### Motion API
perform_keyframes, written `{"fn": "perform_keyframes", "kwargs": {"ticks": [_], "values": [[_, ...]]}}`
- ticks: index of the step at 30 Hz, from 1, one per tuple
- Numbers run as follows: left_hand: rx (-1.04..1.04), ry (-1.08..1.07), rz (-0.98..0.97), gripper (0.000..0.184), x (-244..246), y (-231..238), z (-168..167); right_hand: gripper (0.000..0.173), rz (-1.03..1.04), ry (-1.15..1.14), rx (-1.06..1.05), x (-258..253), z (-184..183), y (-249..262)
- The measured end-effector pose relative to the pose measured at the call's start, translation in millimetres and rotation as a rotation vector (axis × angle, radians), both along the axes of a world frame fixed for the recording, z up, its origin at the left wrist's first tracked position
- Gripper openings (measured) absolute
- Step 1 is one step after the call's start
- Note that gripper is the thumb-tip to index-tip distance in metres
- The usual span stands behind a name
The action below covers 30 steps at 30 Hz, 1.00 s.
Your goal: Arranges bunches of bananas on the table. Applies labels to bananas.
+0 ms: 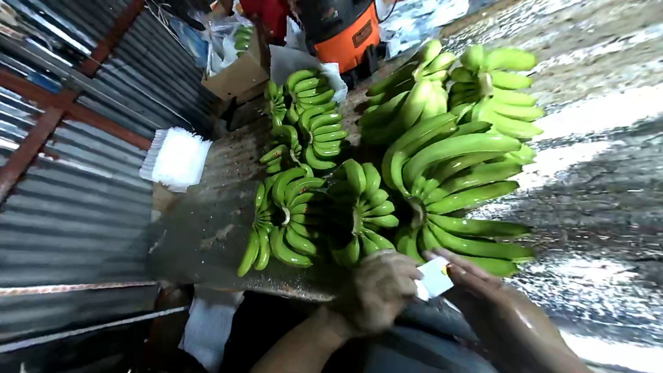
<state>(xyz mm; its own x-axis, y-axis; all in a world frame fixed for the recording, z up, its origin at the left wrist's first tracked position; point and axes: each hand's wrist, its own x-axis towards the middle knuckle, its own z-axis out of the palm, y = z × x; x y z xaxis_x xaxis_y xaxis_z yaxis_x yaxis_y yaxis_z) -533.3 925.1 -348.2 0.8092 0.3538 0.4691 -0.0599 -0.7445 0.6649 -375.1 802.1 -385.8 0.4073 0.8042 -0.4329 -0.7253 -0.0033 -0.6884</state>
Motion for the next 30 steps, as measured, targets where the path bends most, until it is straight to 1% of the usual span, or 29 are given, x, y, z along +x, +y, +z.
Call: {"fn": "perform_keyframes", "kwargs": {"ticks": [1, 2, 3, 4, 5, 6, 7, 9, 11, 12, 13, 15, 16, 17, 18, 19, 21, 22, 23, 24, 26, 28, 30], "values": [[-0.194, 0.074, 0.039, 0.013, -9, 20, 12, 0.029, -0.079, -0.070, -0.034, 4, -6, 5], [-0.319, 0.236, 0.109, 0.012, -19, 47, 25, 0.032, -0.165, -0.140, -0.063, 10, -11, 7], [-0.346, 0.511, 0.155, 0.013, -28, 79, 34, 0.037, -0.244, -0.205, -0.073, 18, -17, 8], [-0.319, 0.810, 0.144, 0.017, -36, 113, 33, 0.041, -0.299, -0.261, -0.064, 26, -23, 5], [-0.269, 1.084, 0.087, 0.020, -43, 143, 20, 0.046, -0.343, -0.306, -0.043, 31, -28, 2], [-0.195, 1.294, 0.001, 0.022, -48, 166, 0, 0.048, -0.386, -0.348, -0.016, 34, -30, -1], [-0.117, 1.435, -0.099, 0.024, -53, 182, -22, 0.047, -0.429, -0.386, 0.007, 33, -30, -3], [0.052, 1.609, -0.288, 0.025, -56, 200, -52, 0.040, -0.523, -0.443, 0.039, 18, -20, -2], [0.202, 1.651, -0.400, 0.022, -58, 203, -69, 0.029, -0.586, -0.538, 0.029, -4, 5, 7], [0.258, 1.655, -0.435, 0.022, -62, 200, -73, 0.028, -0.601, -0.578, 0.045, -18, 17, 13], [0.312, 1.644, -0.449, 0.025, -66, 198, -74, 0.029, -0.603, -0.620, 0.076, -29, 28, 20], [0.401, 1.589, -0.430, 0.037, -66, 199, -65, 0.026, -0.614, -0.717, 0.107, -52, 56, 40], [0.422, 1.521, -0.415, 0.041, -64, 202, -59, 0.027, -0.618, -0.750, 0.089, -63, 70, 53], [0.393, 1.419, -0.388, 0.041, -61, 206, -49, 0.031, -0.622, -0.749, 0.063, -73, 80, 66], [0.315, 1.267, -0.340, 0.036, -57, 211, -34, 0.033, -0.612, -0.728, 0.051, -81, 84, 78], [0.192, 1.056, -0.271, 0.028, -52, 216, -15, 0.033, -0.594, -0.698, 0.044, -87, 83, 91], [-0.029, 0.499, -0.156, 0.015, -43, 217, 16, 0.033, -0.559, -0.614, 0.005, -99, 75, 117], [-0.084, 0.264, -0.174, 0.011, -35, 214, 26, 0.036, -0.532, -0.574, -0.035, -103, 73, 129], [-0.108, 0.108, -0.233, 0.010, -28, 210, 34, 0.037, -0.504, -0.539, -0.073, -107, 71, 140], [-0.101, 0.029, -0.296, 0.011, -20, 206, 41, 0.039, -0.474, -0.515, -0.102, -110, 71, 149], [0.005, 0.011, -0.370, 0.015, -7, 203, 46, 0.041, -0.433, -0.501, -0.129, -114, 71, 162], [0.126, 0.027, -0.384, 0.013, -1, 205, 42, 0.041, -0.403, -0.507, -0.132, -115, 70, 166], [0.238, -0.003, -0.382, 0.009, 1, 210, 38, 0.041, -0.368, -0.499, -0.122, -115, 68, 167]]}}
